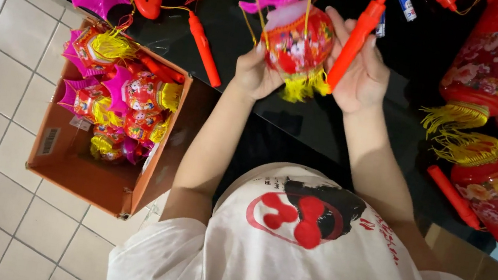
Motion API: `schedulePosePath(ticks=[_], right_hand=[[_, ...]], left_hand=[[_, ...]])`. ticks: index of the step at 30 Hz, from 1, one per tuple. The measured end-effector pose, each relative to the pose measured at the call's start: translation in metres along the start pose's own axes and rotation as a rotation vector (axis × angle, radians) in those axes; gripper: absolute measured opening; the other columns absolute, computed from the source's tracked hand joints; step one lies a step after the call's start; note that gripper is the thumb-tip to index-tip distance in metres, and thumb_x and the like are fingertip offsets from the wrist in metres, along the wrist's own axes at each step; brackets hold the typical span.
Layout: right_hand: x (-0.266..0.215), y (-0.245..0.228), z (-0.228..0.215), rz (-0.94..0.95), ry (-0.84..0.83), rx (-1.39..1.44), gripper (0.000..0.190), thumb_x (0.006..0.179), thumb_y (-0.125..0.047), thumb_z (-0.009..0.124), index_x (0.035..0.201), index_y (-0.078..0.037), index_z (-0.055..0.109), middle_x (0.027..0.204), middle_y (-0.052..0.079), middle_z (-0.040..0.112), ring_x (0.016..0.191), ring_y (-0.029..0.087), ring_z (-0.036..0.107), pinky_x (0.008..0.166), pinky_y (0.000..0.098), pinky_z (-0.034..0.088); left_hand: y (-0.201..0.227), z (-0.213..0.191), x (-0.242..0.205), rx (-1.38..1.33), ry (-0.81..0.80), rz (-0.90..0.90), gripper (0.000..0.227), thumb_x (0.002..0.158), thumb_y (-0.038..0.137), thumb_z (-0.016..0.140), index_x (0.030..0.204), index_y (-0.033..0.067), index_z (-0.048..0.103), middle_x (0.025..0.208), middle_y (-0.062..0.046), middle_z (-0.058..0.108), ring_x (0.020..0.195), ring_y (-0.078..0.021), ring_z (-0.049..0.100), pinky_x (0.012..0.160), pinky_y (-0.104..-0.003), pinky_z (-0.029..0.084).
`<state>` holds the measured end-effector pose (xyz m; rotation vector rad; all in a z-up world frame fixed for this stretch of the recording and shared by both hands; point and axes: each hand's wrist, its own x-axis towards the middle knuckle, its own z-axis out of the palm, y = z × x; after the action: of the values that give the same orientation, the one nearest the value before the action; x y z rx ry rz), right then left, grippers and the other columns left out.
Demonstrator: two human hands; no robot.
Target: Assembling small decorative lanterns by attaching handles, tassels, and other components.
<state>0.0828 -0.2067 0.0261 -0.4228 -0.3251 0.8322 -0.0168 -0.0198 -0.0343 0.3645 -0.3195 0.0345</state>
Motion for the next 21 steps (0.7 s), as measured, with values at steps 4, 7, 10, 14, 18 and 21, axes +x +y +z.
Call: schedulePosePath(ticks=[4,7,10,14,18,21], right_hand=[[0.003,0.003,0.008,0.031,0.031,-0.003,0.041,0.11,-0.037,0.055,0.137,-0.007,0.064,0.159,0.017,0.05,0.15,0.025,0.05,0.126,0.0354,0.044],[0.006,0.006,0.008,0.076,0.163,0.069,0.042,0.104,-0.033,0.063,0.134,-0.003,0.064,0.155,0.018,0.052,0.148,0.027,0.05,0.129,0.0411,0.042],[0.007,0.012,-0.001,0.103,0.336,0.048,0.04,0.098,-0.031,0.069,0.126,-0.002,0.07,0.124,0.011,0.073,0.122,0.024,0.068,0.111,0.0365,0.051],[0.012,0.025,-0.009,-0.059,0.332,-0.247,0.027,0.103,-0.029,0.062,0.124,-0.011,0.063,0.121,0.007,0.068,0.119,0.02,0.063,0.108,0.0335,0.049],[0.012,0.034,-0.011,-0.159,0.252,-0.494,0.038,0.111,-0.036,0.052,0.141,-0.013,0.052,0.137,0.009,0.06,0.131,0.021,0.057,0.114,0.0349,0.048],[0.007,0.034,-0.016,-0.179,0.24,-0.57,0.035,0.113,-0.03,0.051,0.144,-0.013,0.049,0.133,0.006,0.058,0.126,0.016,0.057,0.111,0.0314,0.049]], left_hand=[[0.0,0.02,0.006,-0.043,0.06,0.038,0.065,0.107,0.042,0.064,0.152,0.0007,0.042,0.146,-0.022,0.055,0.137,-0.0354,0.056,0.118,-0.053,0.048],[0.001,0.029,0.01,-0.145,0.058,-0.012,0.06,0.111,0.045,0.053,0.15,0.0011,0.043,0.149,-0.019,0.055,0.14,-0.0325,0.056,0.123,-0.047,0.045],[-0.004,0.035,0.019,-0.012,0.228,0.037,0.048,0.111,0.035,0.059,0.145,0.003,0.046,0.142,-0.018,0.061,0.133,-0.0287,0.059,0.119,-0.045,0.045],[-0.016,0.058,0.033,0.577,0.628,0.181,0.052,0.092,0.028,0.081,0.132,0.0049,0.058,0.125,-0.014,0.071,0.115,-0.0237,0.07,0.103,-0.039,0.057],[-0.016,0.108,0.046,1.051,0.584,0.377,0.039,0.093,0.024,0.078,0.121,0.0026,0.061,0.115,-0.01,0.07,0.108,-0.018,0.07,0.101,-0.032,0.058],[-0.013,0.12,0.038,1.425,0.568,0.307,0.038,0.1,0.036,0.065,0.126,0.0105,0.053,0.127,-0.01,0.053,0.123,-0.0244,0.052,0.117,-0.04,0.037]])
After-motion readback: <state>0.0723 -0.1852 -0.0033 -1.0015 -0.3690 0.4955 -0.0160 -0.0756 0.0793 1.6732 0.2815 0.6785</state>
